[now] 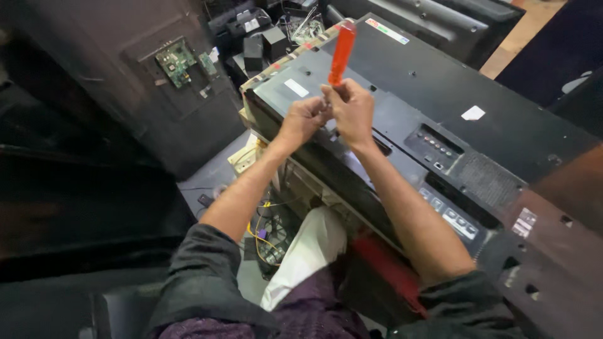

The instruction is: The person places a flat-screen television face-down on a workbench and uses a screwdriver to remove multiple screws from the back panel. The person systematically unscrews fasteners along the edges and center of the panel.

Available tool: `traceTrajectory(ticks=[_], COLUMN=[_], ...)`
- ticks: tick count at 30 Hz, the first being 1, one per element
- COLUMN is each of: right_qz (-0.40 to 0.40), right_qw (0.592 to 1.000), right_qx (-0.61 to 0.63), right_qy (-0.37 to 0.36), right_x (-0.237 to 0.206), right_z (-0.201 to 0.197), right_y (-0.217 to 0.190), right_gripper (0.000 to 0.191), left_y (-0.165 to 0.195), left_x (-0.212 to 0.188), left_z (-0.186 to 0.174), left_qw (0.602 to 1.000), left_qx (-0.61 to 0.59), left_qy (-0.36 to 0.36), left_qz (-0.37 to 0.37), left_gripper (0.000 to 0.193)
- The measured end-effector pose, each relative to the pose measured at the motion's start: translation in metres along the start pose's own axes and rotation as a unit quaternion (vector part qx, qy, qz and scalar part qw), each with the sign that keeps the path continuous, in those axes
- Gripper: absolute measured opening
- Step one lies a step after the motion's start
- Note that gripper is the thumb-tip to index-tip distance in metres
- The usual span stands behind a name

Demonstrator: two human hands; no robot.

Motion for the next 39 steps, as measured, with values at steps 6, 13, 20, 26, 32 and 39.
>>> traceTrajectory(ticks=[6, 13, 20, 26, 32, 39], right_qz=[-0.009, 0.039, 0.087, 0.064, 0.049, 0.052], right_qw=[1.0, 0.999, 0.994, 0.994, 0.997, 0.993], right_qx=[-0.021, 0.023, 0.004, 0.044, 0.056, 0.094], right_qy=[0.003, 0.017, 0.066, 0.074, 0.026, 0.045], right_x=[-0.015, -0.005, -0.009, -0.013, -0.012, -0.005], right_z=[0.016, 0.032, 0.023, 0.014, 0.02, 0.018], right_y=[-0.009, -0.002, -0.003, -0.016, -0.022, -0.004], right_gripper=[0.012, 0.016, 0.02, 0.02, 0.017, 0.015], left_y=[-0.006, -0.018, 0.002, -0.009, 0.0, -0.027], left_x=[-0.002, 0.002, -0.006, -0.002, -0.006, 0.005], left_z=[-0.007, -0.011, -0.016, -0.014, -0.011, -0.011], left_qw=[0.997, 0.996, 0.995, 0.998, 0.992, 0.997], left_qx=[0.049, -0.001, -0.025, 0.045, -0.027, -0.004], left_qy=[-0.041, -0.057, -0.025, -0.013, -0.078, -0.07], left_qz=[0.044, 0.07, 0.09, 0.037, 0.099, 0.033], left_gripper=[0.019, 0.016, 0.023, 0.03, 0.018, 0.02])
Point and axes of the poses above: each hand's wrist, its own x-axis towards the middle knuckle, its own z-axis out of the palm, y = z × x, the point moved 10 cm from there along x, towards the middle knuckle, and after that the axes turned 13 degrees about -x, right-handed, at the moved point
